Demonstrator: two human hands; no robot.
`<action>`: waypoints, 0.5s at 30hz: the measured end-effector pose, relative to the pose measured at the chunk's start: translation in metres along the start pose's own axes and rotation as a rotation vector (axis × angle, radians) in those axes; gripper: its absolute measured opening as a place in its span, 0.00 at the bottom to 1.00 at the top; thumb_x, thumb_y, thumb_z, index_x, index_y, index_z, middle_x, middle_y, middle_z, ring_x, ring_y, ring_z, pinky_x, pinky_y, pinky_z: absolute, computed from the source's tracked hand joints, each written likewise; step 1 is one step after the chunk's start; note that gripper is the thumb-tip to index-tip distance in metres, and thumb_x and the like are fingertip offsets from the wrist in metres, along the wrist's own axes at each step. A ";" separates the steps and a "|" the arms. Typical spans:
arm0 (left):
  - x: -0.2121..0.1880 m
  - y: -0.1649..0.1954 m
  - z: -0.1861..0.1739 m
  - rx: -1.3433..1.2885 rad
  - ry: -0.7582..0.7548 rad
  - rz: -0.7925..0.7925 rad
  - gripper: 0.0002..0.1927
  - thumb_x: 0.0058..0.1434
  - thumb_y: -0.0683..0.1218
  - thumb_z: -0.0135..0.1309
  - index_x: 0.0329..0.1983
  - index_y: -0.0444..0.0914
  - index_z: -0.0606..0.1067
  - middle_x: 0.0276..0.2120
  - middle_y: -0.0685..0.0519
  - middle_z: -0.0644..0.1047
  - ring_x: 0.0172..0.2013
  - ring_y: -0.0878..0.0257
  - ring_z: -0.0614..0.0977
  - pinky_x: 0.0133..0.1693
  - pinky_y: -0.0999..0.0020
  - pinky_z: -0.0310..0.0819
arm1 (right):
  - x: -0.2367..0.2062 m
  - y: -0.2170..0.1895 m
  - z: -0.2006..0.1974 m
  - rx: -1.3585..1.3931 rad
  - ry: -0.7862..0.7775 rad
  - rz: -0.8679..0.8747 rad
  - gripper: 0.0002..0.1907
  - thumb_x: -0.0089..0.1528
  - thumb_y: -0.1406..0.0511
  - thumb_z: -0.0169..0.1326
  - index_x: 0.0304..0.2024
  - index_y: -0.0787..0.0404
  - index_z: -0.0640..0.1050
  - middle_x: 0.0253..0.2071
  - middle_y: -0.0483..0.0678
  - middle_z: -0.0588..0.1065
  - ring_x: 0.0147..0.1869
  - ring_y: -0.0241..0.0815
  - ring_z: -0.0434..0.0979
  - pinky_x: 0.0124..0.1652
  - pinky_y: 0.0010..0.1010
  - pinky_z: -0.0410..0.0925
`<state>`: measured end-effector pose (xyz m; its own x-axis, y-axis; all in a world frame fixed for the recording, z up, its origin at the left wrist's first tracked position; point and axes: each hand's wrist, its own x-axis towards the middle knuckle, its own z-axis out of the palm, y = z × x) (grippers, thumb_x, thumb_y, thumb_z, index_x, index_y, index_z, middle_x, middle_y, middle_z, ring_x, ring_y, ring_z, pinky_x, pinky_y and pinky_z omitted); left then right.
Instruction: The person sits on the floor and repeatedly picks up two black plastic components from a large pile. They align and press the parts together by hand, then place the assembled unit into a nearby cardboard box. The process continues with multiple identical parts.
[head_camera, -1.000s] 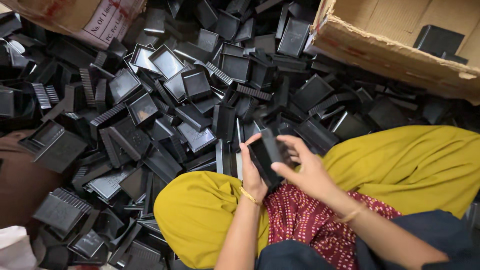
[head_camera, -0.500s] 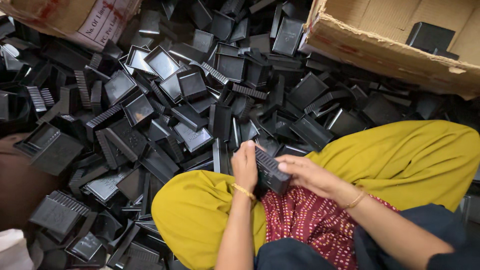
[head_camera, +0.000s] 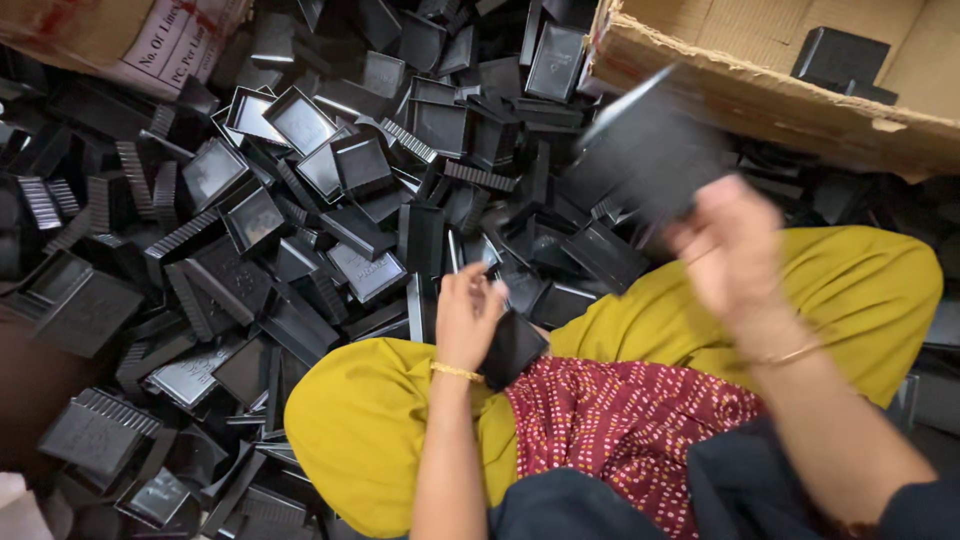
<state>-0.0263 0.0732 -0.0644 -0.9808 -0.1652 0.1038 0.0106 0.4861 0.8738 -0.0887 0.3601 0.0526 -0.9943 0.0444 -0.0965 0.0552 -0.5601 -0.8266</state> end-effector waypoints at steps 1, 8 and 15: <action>-0.001 -0.003 0.001 0.199 -0.065 0.060 0.27 0.53 0.49 0.61 0.55 0.32 0.74 0.47 0.38 0.75 0.43 0.41 0.78 0.44 0.54 0.73 | 0.006 -0.023 -0.009 0.123 -0.030 -0.022 0.10 0.63 0.61 0.55 0.42 0.59 0.74 0.41 0.47 0.80 0.49 0.44 0.84 0.54 0.40 0.78; 0.000 -0.021 0.012 0.127 -0.055 -0.274 0.14 0.63 0.49 0.58 0.49 0.40 0.77 0.35 0.47 0.83 0.38 0.51 0.85 0.41 0.63 0.76 | -0.004 0.059 -0.029 -1.482 -0.362 -0.301 0.37 0.57 0.55 0.65 0.64 0.66 0.70 0.62 0.63 0.72 0.65 0.60 0.73 0.61 0.47 0.66; -0.006 -0.019 0.020 -0.350 0.032 -0.312 0.15 0.61 0.44 0.56 0.51 0.40 0.80 0.36 0.52 0.80 0.35 0.60 0.80 0.39 0.66 0.74 | 0.017 0.120 -0.009 -1.600 -0.531 -0.457 0.46 0.54 0.59 0.65 0.71 0.63 0.62 0.72 0.62 0.60 0.76 0.63 0.56 0.65 0.59 0.51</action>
<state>-0.0247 0.0818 -0.0909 -0.9410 -0.2865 -0.1800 -0.2139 0.0913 0.9726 -0.0985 0.3011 -0.0529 -0.8551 -0.4839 0.1861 -0.5120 0.7318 -0.4497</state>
